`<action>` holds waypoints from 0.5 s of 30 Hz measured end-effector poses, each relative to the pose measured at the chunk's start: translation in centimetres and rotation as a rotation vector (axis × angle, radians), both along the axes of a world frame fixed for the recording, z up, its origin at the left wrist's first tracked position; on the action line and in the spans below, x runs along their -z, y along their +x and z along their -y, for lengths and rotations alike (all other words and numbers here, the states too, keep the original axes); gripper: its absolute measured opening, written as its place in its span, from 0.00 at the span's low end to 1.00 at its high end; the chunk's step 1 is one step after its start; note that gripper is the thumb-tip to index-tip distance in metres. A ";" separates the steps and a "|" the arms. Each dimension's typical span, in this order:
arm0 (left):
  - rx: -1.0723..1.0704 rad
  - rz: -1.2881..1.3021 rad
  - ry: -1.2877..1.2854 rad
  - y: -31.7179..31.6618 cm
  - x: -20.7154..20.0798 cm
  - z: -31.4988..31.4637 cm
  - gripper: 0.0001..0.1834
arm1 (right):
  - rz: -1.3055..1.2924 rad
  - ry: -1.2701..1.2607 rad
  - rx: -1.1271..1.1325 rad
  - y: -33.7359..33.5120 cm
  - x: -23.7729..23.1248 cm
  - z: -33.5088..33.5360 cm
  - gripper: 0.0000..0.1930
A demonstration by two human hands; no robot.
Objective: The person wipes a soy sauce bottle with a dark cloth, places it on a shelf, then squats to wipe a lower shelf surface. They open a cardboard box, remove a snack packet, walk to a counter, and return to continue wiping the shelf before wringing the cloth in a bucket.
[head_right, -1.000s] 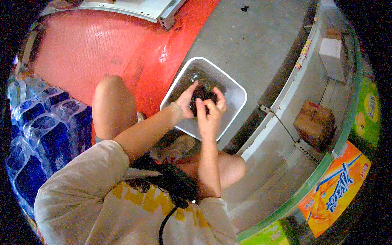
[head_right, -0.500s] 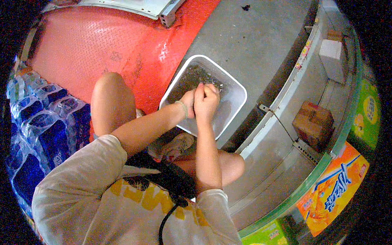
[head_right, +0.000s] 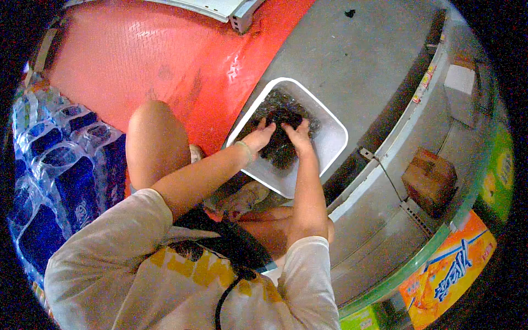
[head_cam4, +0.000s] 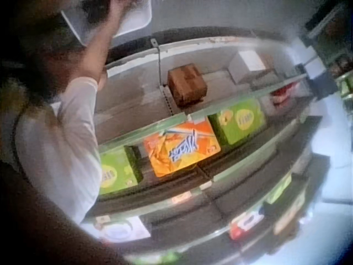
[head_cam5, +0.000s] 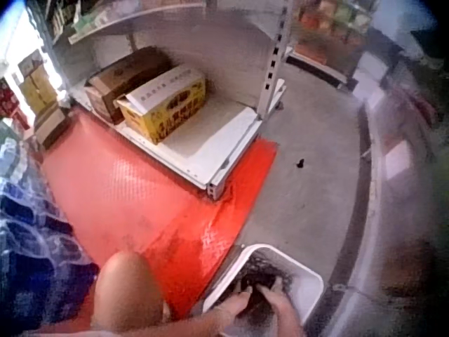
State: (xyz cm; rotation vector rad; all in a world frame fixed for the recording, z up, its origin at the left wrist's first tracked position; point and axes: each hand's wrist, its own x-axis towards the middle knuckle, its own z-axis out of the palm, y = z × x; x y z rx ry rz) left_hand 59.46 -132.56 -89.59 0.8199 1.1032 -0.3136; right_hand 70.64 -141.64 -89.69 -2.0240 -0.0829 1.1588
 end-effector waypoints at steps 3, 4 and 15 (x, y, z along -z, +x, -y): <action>0.042 -0.063 -0.097 0.4 -3.9 0.2 0.37 | 0.339 -0.288 -0.475 -0.5 5.0 2.4 0.31; -0.003 -0.094 -0.165 0.3 -6.2 -0.2 0.37 | 0.287 -0.371 -0.588 -0.6 5.2 2.3 0.31; -0.600 0.067 -1.045 1.6 -5.6 -0.9 0.29 | 0.574 0.064 -0.502 -3.2 -16.9 1.4 0.20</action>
